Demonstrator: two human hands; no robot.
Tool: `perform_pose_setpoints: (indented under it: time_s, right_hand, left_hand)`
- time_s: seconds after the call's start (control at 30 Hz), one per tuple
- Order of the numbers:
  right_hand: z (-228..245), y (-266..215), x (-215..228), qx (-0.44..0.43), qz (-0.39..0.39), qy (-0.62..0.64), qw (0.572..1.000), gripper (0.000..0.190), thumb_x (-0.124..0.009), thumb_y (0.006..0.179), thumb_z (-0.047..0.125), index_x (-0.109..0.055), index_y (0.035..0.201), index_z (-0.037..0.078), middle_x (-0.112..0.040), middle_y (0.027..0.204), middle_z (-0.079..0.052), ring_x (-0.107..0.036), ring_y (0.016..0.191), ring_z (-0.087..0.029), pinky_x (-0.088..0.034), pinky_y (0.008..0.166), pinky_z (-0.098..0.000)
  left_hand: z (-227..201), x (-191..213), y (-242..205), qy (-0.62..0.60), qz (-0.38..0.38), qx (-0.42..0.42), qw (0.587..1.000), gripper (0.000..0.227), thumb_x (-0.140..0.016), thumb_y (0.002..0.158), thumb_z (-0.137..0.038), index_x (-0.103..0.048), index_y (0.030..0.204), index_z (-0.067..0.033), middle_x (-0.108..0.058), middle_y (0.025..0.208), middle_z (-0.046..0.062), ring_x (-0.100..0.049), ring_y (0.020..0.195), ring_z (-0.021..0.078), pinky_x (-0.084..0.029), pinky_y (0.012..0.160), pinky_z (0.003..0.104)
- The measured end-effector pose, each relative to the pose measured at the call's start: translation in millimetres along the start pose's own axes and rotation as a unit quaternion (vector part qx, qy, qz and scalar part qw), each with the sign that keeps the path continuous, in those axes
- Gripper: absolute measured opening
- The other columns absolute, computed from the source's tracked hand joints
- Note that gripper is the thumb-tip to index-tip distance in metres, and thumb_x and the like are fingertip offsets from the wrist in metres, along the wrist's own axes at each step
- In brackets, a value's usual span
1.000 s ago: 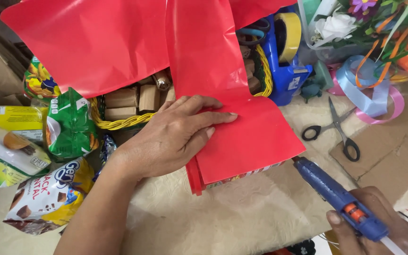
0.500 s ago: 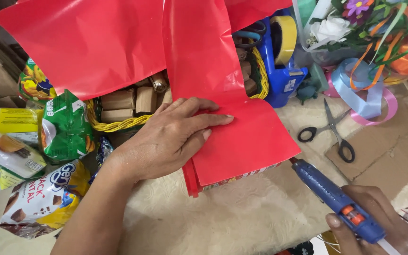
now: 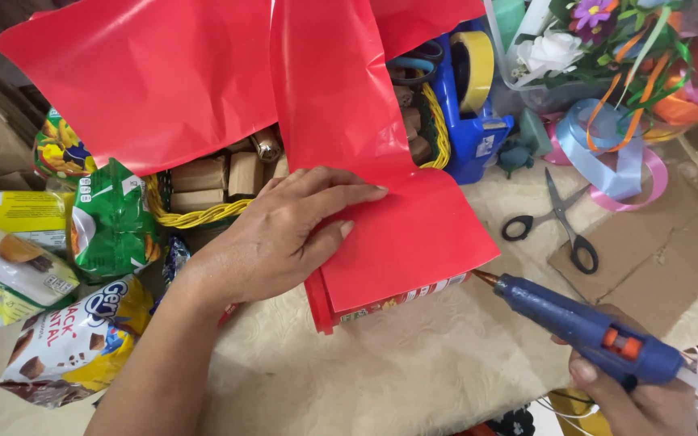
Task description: Wrapping a snack container with red paper using a hot glue gun for a gift arrangement.
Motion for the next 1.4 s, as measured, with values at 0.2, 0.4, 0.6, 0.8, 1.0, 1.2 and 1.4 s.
perform_pose_setpoints:
  time_s: [0.2, 0.4, 0.6, 0.8, 1.0, 1.2, 1.4]
  right_hand:
    - [10.2, -2.2, -1.9, -0.040, -0.013, -0.111, 0.993, 0.029, -0.072, 0.076, 0.030, -0.076, 0.103, 0.020, -0.059, 0.048, -0.003, -0.052, 0.045, -0.017, -0.036, 0.057, -0.0248]
    - [27.7, 3.2, -11.0, 0.058, 0.029, -0.028, 0.998, 0.020, -0.068, 0.080, 0.031, -0.072, 0.087, 0.013, -0.053, 0.056, 0.000, -0.047, 0.049, -0.015, -0.038, 0.056, -0.0267]
    - [30.1, 2.6, -14.2, 0.059, 0.025, -0.033, 0.997, 0.024, -0.068, 0.077, 0.034, -0.075, 0.087, 0.013, -0.063, 0.064, 0.001, -0.054, 0.053, -0.016, -0.040, 0.060, -0.0278]
    - [80.8, -11.5, -28.2, 0.179, 0.015, -0.006, 0.984, 0.034, -0.068, 0.077, 0.037, -0.074, 0.094, 0.009, -0.072, 0.091, -0.001, -0.069, 0.071, -0.011, -0.049, 0.065, -0.0224]
    - [101.9, -20.4, -46.9, 0.221, 0.010, -0.058, 0.973, 0.029, -0.074, 0.079, 0.030, -0.074, 0.102, 0.012, -0.072, 0.107, -0.002, -0.075, 0.084, -0.014, -0.055, 0.067, -0.0265]
    - [114.2, -25.4, -49.4, 0.270, -0.058, -0.066, 0.959, 0.009, -0.067, 0.080, 0.017, -0.065, 0.078, 0.009, -0.063, 0.083, -0.003, -0.056, 0.058, -0.015, -0.040, 0.053, -0.0269]
    - [86.2, -19.9, -43.1, 0.253, -0.049, -0.102, 0.961, 0.028, -0.079, 0.071, 0.035, -0.063, 0.077, 0.014, -0.057, 0.078, 0.003, -0.049, 0.059, -0.013, -0.034, 0.049, -0.0240]
  left_hand:
    - [-1.4, 1.6, -0.1, -0.003, -0.003, 0.002, 1.000, 0.044, -0.046, 0.098, -0.012, -0.061, 0.140, -0.0124, -0.060, 0.137, 0.010, -0.056, 0.126, 0.0281, -0.034, 0.108, 0.049]
    - [-0.3, 1.9, -0.4, -0.016, -0.002, 0.010, 1.000, 0.041, -0.044, 0.104, -0.017, -0.062, 0.140, -0.0131, -0.059, 0.138, 0.010, -0.056, 0.127, 0.0269, -0.034, 0.108, 0.048]
    - [1.2, 1.7, -1.3, -0.018, -0.004, 0.010, 1.000, 0.041, -0.042, 0.105, -0.021, -0.062, 0.141, -0.0148, -0.057, 0.140, 0.010, -0.054, 0.130, 0.0264, -0.034, 0.108, 0.048]
    - [0.8, 1.8, -0.7, -0.015, -0.005, 0.006, 1.000, 0.041, -0.042, 0.106, -0.022, -0.063, 0.141, -0.0147, -0.057, 0.139, 0.010, -0.054, 0.130, 0.0263, -0.034, 0.109, 0.047]
    - [2.9, 0.1, -1.1, -0.015, -0.005, 0.001, 1.000, 0.041, -0.043, 0.106, -0.020, -0.062, 0.141, -0.0134, -0.057, 0.139, 0.011, -0.054, 0.130, 0.0288, -0.037, 0.108, 0.048]
    - [1.9, 1.1, -0.7, -0.003, -0.019, -0.009, 1.000, 0.039, -0.045, 0.104, -0.017, -0.064, 0.138, -0.0134, -0.060, 0.136, 0.011, -0.057, 0.126, 0.0277, -0.039, 0.103, 0.046]
    - [2.7, 0.3, -1.0, 0.005, -0.023, -0.016, 1.000, 0.039, -0.045, 0.103, -0.017, -0.065, 0.137, -0.0140, -0.061, 0.134, 0.011, -0.058, 0.122, 0.0289, -0.038, 0.100, 0.048]
Point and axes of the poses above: each hand's wrist, its own y-axis towards the middle knuckle, its own x-axis out of the back of the hand, z = x × y, the point moved 9 cm from there along y, towards the middle knuckle
